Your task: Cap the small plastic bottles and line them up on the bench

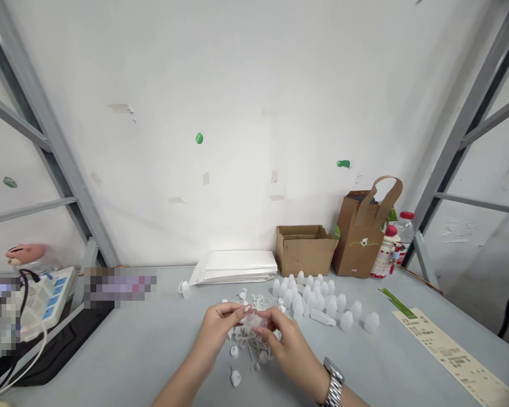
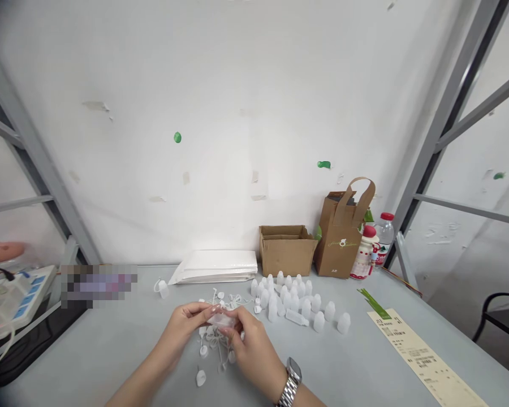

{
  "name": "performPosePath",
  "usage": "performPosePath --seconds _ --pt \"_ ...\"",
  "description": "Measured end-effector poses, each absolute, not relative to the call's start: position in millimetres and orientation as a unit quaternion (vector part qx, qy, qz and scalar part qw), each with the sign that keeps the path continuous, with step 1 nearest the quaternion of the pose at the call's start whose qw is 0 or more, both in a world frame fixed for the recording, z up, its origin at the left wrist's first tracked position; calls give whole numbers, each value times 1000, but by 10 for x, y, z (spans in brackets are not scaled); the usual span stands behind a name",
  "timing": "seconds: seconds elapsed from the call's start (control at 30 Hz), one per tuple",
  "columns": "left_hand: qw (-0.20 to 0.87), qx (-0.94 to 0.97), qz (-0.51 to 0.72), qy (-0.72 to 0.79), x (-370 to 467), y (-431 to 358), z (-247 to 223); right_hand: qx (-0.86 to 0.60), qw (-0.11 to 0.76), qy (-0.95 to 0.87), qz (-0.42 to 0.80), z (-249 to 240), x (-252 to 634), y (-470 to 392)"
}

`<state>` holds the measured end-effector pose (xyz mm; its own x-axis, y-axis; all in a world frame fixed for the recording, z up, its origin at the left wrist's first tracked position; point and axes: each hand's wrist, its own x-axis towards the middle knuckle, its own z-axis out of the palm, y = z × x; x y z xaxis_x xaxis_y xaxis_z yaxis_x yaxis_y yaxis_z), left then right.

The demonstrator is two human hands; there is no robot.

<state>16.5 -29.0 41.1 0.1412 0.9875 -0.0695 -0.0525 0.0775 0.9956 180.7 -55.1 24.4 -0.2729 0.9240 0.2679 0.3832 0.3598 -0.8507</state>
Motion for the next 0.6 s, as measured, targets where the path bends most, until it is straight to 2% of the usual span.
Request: performPosePath --seconds 0.4,0.6 --pt "594 463 433 496 140 -263 384 -370 371 -839 148 139 1838 -544" --pt "621 445 421 490 140 -273 380 -323 405 -849 105 82 1843 -536"
